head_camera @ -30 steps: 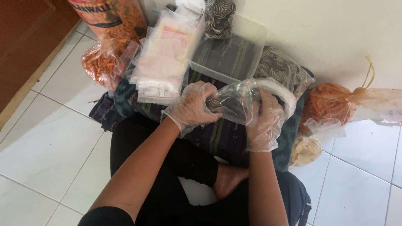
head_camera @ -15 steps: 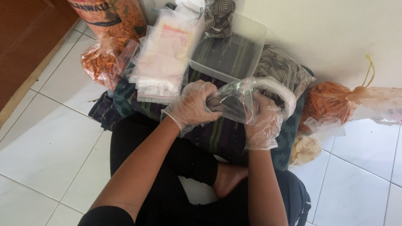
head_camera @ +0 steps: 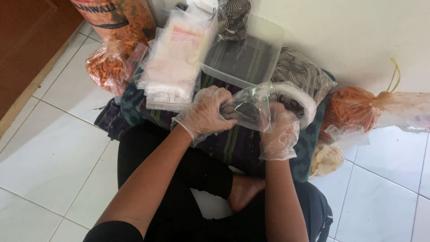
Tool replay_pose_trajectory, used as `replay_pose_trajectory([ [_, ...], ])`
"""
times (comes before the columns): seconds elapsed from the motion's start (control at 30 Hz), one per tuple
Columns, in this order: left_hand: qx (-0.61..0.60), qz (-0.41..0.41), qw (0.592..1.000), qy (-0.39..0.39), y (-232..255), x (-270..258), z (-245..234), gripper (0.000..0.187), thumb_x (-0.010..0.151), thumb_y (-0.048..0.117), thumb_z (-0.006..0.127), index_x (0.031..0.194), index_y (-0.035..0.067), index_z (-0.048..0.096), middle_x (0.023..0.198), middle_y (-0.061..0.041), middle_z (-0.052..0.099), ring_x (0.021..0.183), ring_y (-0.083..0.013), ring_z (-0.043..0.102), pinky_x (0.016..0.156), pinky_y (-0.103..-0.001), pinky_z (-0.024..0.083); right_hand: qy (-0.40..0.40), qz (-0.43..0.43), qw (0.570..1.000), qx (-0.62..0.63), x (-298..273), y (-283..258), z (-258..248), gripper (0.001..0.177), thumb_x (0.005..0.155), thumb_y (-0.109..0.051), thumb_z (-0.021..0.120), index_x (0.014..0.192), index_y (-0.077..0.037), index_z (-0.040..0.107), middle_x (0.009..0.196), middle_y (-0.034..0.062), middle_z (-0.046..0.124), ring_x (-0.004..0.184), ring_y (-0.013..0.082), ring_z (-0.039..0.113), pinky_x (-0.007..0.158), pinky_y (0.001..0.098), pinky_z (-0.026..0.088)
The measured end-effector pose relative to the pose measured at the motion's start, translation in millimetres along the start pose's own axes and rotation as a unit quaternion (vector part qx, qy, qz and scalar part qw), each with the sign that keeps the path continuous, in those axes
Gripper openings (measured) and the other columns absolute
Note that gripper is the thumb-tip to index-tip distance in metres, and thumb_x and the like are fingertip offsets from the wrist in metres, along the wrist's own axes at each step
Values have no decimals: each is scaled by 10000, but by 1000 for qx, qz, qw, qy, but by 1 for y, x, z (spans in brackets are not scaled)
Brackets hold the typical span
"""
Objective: Packing and sealing small food items into zip-lock plastic bags by hand.
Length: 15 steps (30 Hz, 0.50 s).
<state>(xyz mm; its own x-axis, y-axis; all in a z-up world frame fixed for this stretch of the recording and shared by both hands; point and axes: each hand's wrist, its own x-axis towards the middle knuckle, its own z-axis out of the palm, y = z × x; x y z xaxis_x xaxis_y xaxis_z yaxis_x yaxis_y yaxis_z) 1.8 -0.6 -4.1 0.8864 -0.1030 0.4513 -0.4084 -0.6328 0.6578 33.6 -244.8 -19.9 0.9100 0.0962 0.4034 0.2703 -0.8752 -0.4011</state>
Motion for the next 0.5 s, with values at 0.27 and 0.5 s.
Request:
replay_pose_trajectory([
  [0.27, 8, -14, 1000, -2, -3, -3, 4, 541, 624, 473, 879, 992, 191, 600, 861, -81, 627, 899, -320, 672, 815, -435, 541, -1, -22, 998, -57, 3, -28, -20, 210, 921, -417, 657, 915, -226, 743, 660, 95, 662, 713, 395, 708, 627, 493, 560],
  [0.5, 15, 8, 1000, 6, 2, 0, -1, 503, 625, 435, 877, 937, 176, 579, 803, -79, 622, 867, -321, 678, 797, -438, 541, -6, -20, 995, -97, 10, -32, -15, 292, 976, -453, 621, 1116, -231, 749, 872, 144, 740, 825, 404, 740, 715, 526, 576],
])
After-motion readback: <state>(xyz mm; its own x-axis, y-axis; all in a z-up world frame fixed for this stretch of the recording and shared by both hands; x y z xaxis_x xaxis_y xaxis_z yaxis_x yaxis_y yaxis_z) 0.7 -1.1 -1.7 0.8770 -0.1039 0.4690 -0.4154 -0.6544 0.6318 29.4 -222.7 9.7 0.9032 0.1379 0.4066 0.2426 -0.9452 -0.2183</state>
